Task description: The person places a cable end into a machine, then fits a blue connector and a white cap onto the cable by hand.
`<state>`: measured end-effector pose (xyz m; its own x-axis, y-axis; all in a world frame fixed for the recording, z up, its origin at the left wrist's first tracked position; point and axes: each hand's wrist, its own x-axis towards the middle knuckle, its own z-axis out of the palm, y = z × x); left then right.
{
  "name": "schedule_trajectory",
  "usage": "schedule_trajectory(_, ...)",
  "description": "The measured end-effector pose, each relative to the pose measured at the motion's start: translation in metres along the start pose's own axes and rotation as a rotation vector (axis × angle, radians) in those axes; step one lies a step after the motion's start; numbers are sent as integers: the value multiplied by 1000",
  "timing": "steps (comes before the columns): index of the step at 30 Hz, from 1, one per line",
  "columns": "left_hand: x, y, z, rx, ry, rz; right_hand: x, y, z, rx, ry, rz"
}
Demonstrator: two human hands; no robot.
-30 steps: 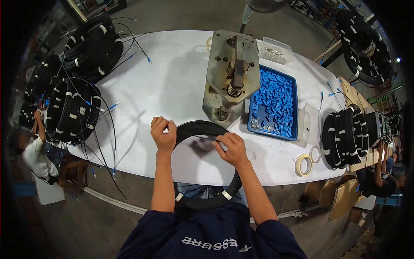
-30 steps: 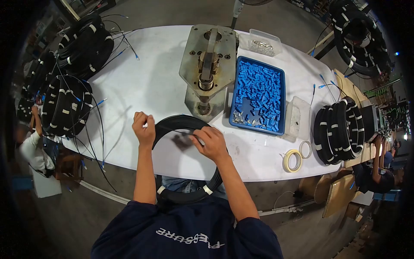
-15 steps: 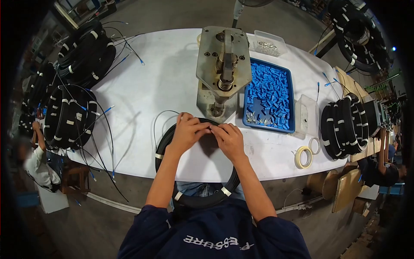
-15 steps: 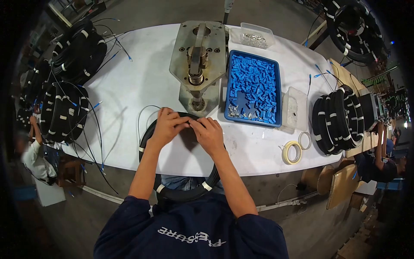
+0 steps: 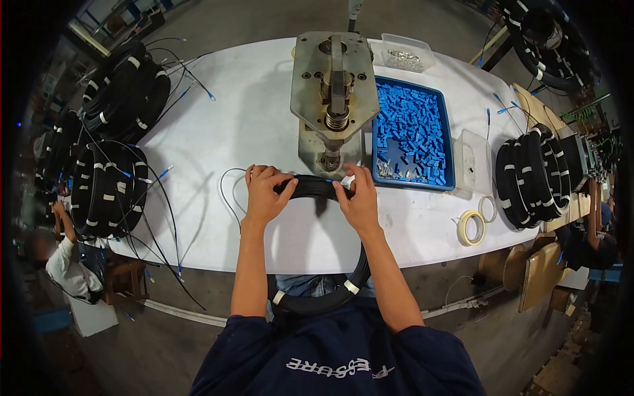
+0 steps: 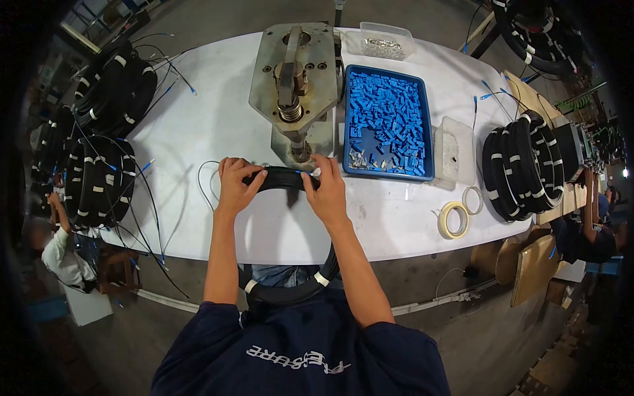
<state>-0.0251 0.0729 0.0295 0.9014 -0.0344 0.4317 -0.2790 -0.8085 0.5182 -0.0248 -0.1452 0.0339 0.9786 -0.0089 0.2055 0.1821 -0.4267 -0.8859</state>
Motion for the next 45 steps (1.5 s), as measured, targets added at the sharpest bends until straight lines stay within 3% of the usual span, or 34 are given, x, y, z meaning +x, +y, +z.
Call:
schedule_trajectory(5, -5, -8, -8, -134, -98, -162, 1, 12, 3, -188, -21, -290)
schedule_trajectory(9, -7, -11, -4, -123, -68, -189, 1, 19, 1, -122, -160, -212)
schedule_trajectory(11, -2, -4, -2, -78, -87, -178, 1, 19, 2, -9, -72, -216)
schedule_trajectory(13, 6, 17, -2, 15, 43, -2, 1, 21, 4, 28, -83, -218)
schedule_trajectory(15, 9, 28, -1, 13, -45, 32, 1, 17, 3, 61, -98, -222)
schedule_trajectory(17, 14, 38, 3, 6, -197, 208, 0, 12, 1, 157, -91, -40)
schedule_trajectory(18, 14, 33, 14, 2, -175, 226, 0, 16, 2, 175, -72, -49)
schedule_trajectory(22, 22, 27, 23, -32, -184, 205, 2, 22, 4, 207, -39, -72)
schedule_trajectory(27, 25, 18, 31, -123, -125, 176, 16, 26, 4, 327, -105, 138)
schedule_trajectory(33, 28, 7, 39, -57, 4, 180, 31, 29, 2, 502, -19, 341)
schedule_trajectory(35, 26, 10, 38, -73, 3, 130, 33, 23, 7, 704, 73, 482)
schedule_trajectory(39, 20, 15, 29, -29, 37, 75, 29, 19, 19, 730, 79, 506)
schedule_trajectory(41, 21, 16, 28, -35, 21, 73, 27, 22, 23, 569, 145, 375)
schedule_trajectory(45, 22, 20, 28, -25, -17, 73, 29, 35, 26, 434, 94, 357)
